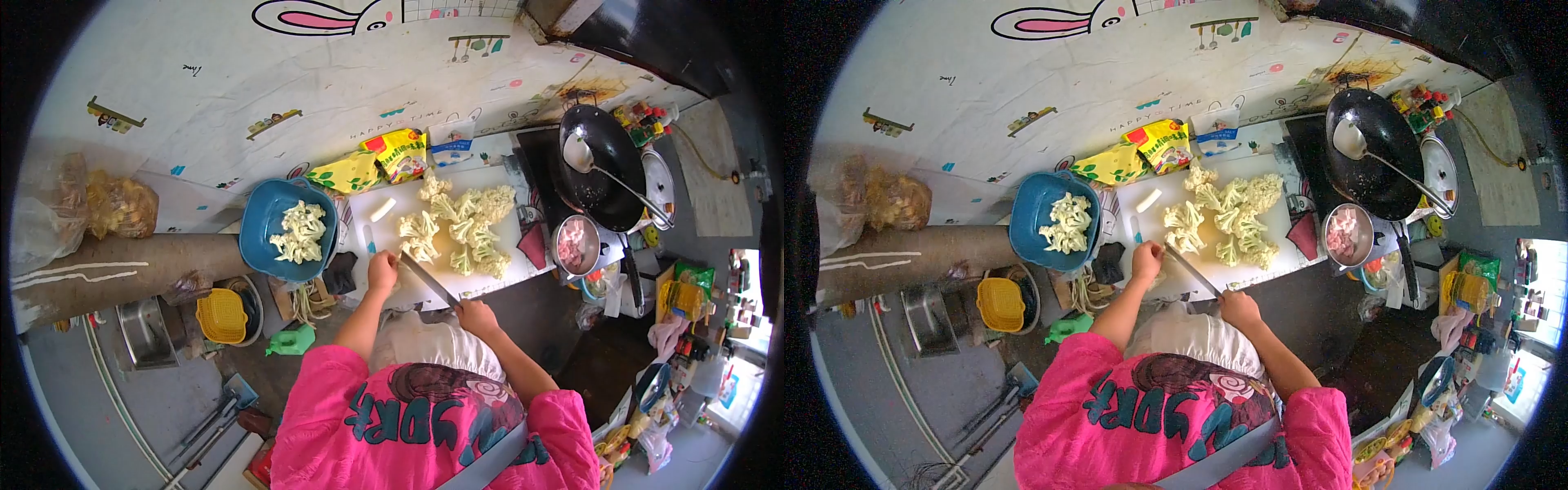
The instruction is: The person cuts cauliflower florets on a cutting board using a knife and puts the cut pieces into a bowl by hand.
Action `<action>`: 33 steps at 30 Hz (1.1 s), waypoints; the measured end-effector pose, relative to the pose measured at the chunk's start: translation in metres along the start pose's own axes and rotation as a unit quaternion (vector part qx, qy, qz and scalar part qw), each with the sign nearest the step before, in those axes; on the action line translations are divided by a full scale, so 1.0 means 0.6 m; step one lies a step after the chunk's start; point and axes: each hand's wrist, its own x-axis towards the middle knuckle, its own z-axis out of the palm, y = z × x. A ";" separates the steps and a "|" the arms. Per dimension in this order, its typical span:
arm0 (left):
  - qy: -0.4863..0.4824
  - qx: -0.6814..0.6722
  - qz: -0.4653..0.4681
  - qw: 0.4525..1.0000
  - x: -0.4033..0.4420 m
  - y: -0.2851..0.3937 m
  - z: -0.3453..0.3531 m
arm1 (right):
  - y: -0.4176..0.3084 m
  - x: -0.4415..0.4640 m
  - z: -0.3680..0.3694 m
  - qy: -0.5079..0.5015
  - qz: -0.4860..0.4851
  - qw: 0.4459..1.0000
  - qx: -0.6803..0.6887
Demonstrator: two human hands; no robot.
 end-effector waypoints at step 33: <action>0.021 0.006 0.027 0.999 0.023 0.006 0.002 | 0.012 -0.017 0.011 0.016 0.044 0.997 0.055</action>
